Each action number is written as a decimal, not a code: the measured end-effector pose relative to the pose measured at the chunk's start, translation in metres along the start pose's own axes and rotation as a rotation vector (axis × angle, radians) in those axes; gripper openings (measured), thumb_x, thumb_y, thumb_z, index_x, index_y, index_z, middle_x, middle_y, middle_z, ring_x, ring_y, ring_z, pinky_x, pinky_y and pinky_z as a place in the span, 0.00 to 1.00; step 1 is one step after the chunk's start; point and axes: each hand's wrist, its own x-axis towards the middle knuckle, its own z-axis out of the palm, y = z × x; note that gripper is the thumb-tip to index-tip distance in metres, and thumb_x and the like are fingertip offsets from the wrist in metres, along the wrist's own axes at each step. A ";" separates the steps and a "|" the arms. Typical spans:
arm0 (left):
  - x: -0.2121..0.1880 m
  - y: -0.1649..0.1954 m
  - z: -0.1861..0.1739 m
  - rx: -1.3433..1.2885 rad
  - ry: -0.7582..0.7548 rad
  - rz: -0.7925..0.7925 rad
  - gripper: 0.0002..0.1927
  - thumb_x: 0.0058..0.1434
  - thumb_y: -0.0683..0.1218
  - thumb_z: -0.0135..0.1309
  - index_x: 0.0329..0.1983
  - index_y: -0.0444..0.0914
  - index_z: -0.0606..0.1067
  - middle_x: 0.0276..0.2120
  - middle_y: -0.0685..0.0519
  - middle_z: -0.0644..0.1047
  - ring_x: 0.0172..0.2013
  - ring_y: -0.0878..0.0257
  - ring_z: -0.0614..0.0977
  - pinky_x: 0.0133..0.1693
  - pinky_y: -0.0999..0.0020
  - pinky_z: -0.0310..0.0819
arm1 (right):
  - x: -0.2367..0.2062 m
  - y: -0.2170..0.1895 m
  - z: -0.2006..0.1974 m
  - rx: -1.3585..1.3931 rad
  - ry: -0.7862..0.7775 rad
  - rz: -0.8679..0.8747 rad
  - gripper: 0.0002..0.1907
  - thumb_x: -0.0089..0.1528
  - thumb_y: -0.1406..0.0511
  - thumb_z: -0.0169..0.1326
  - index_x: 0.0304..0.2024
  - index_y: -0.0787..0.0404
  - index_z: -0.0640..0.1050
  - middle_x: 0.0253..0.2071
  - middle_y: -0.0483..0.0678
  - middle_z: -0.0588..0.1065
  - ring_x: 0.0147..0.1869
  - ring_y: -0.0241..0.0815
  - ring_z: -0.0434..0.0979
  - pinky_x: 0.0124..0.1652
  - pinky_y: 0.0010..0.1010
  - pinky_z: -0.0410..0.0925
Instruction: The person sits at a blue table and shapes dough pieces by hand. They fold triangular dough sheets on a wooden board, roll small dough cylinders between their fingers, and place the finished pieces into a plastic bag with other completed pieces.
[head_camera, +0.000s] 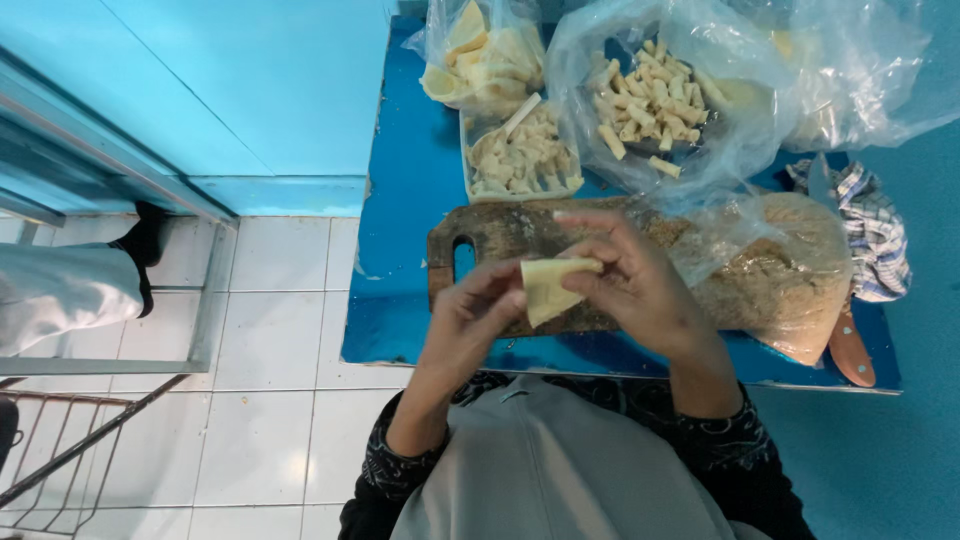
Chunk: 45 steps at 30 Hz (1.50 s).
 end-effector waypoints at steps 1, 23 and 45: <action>0.001 -0.005 0.005 -0.042 -0.010 -0.035 0.17 0.69 0.41 0.56 0.61 0.32 0.75 0.49 0.51 0.81 0.47 0.68 0.81 0.48 0.72 0.79 | 0.000 0.001 0.002 0.071 -0.040 -0.025 0.28 0.66 0.71 0.56 0.69 0.57 0.67 0.47 0.51 0.79 0.50 0.36 0.80 0.45 0.27 0.73; -0.002 -0.004 0.011 0.205 0.132 0.149 0.14 0.70 0.39 0.57 0.58 0.30 0.78 0.49 0.48 0.80 0.50 0.66 0.80 0.51 0.73 0.75 | -0.031 0.087 -0.005 0.894 0.358 0.010 0.16 0.66 0.73 0.57 0.57 0.66 0.76 0.41 0.48 0.80 0.43 0.35 0.79 0.43 0.25 0.72; 0.001 -0.009 0.026 -0.156 0.176 0.011 0.19 0.74 0.45 0.51 0.63 0.30 0.75 0.51 0.55 0.79 0.50 0.70 0.79 0.52 0.75 0.73 | -0.027 0.014 0.030 -0.606 0.413 -0.532 0.13 0.58 0.70 0.68 0.45 0.60 0.81 0.46 0.50 0.78 0.50 0.43 0.81 0.45 0.31 0.74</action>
